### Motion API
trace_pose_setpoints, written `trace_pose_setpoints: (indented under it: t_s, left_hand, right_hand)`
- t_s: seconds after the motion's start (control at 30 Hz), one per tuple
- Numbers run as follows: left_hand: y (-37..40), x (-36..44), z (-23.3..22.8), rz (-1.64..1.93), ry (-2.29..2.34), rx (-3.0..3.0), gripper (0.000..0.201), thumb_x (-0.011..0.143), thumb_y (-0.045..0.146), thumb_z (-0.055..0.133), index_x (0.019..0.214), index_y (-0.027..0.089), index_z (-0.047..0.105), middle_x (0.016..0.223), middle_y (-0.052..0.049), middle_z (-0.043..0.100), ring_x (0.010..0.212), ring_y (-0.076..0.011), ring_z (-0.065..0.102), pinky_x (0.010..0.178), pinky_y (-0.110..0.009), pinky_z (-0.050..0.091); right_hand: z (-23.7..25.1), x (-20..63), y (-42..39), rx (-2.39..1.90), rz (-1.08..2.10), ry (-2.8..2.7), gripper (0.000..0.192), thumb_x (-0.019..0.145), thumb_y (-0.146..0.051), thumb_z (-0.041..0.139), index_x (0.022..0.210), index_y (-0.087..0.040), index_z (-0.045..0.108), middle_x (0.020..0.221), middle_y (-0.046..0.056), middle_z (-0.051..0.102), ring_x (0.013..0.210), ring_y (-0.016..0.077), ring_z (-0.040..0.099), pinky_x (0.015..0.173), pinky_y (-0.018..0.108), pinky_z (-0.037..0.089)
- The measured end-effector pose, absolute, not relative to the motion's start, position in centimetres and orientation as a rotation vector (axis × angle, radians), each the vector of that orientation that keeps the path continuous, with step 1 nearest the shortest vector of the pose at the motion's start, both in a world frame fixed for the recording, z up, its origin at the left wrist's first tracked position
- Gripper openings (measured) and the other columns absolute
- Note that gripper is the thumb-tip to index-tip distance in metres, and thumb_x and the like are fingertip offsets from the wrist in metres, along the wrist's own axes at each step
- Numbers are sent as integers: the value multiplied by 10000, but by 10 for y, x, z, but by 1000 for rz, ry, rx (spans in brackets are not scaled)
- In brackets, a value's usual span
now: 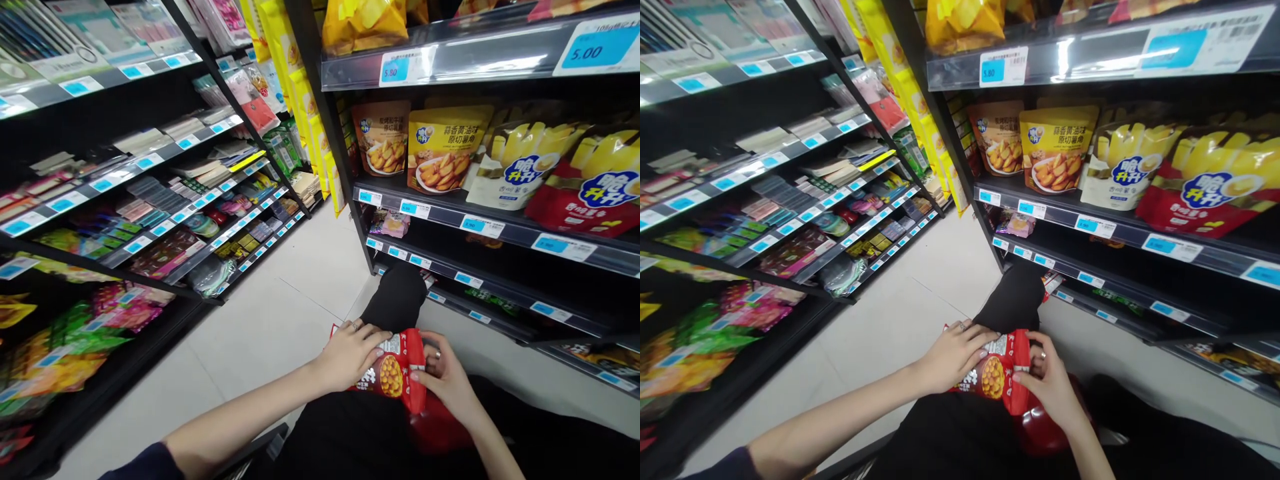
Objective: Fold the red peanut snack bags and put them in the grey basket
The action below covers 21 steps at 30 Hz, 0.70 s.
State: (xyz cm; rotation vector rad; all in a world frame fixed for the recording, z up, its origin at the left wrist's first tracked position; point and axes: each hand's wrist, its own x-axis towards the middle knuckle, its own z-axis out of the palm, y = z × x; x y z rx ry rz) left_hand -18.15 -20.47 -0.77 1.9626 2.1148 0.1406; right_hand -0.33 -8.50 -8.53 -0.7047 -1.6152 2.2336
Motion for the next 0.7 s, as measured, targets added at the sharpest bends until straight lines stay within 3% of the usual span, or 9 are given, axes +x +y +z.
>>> trace_pose_setpoints:
  t_s: [0.13, 0.2, 0.3, 0.4, 0.57, 0.7]
  left_hand:
    - [-206, -181, -9, 163, 2122, 1957, 329, 888, 271, 381, 1207, 260, 460, 1069, -43, 584, 941, -213, 504, 780, -351, 397]
    - [-206, -181, -10, 181, 2121, 1957, 333, 889, 266, 377, 1212, 255, 456, 1077, -46, 583, 946, -214, 504, 783, -352, 399]
    - [-206, -182, -11, 178, 2120, 1947, 339, 885, 261, 383, 1216, 252, 454, 1081, -45, 583, 948, -215, 505, 785, -353, 404]
    - [-206, -181, -11, 175, 2116, 1928, 344, 877, 262, 400, 1216, 252, 453, 1092, -37, 585, 958, -221, 503, 800, -363, 404]
    - [-207, -182, -13, 257, 2106, 1893, 328, 887, 266, 385, 1203, 234, 468, 1125, -32, 589, 984, -221, 500, 839, -365, 393]
    - [-209, -183, -13, 343, 2105, 1821, 314, 890, 274, 385, 1184, 231, 486, 1124, -34, 596, 981, -205, 505, 861, -370, 381]
  right_hand:
    - [-92, 5, -83, -748, 2069, -1857, 300, 710, -313, 676, 985, -216, 605, 872, 43, 667, 799, 202, 645, 730, 320, 524]
    - [-96, 8, -82, -748, 2007, -1953, 263, 700, -320, 685, 939, -215, 653, 929, 49, 660, 825, 208, 641, 738, 314, 524]
    - [-100, 7, -85, -755, 1955, -1988, 332, 673, -310, 707, 987, -218, 647, 978, 49, 642, 857, 213, 629, 753, 318, 519]
    - [-100, 5, -88, -777, 1930, -1970, 262, 731, -331, 648, 964, -211, 651, 921, 51, 647, 845, 210, 621, 743, 319, 510]
    - [-96, 0, -90, -814, 1841, -1953, 212, 793, -388, 569, 790, -202, 671, 813, 50, 646, 796, 210, 592, 733, 311, 467]
    - [-100, -7, -94, -887, 1939, -1822, 270, 783, -441, 558, 685, -190, 578, 669, 9, 581, 662, 173, 543, 633, 273, 440]
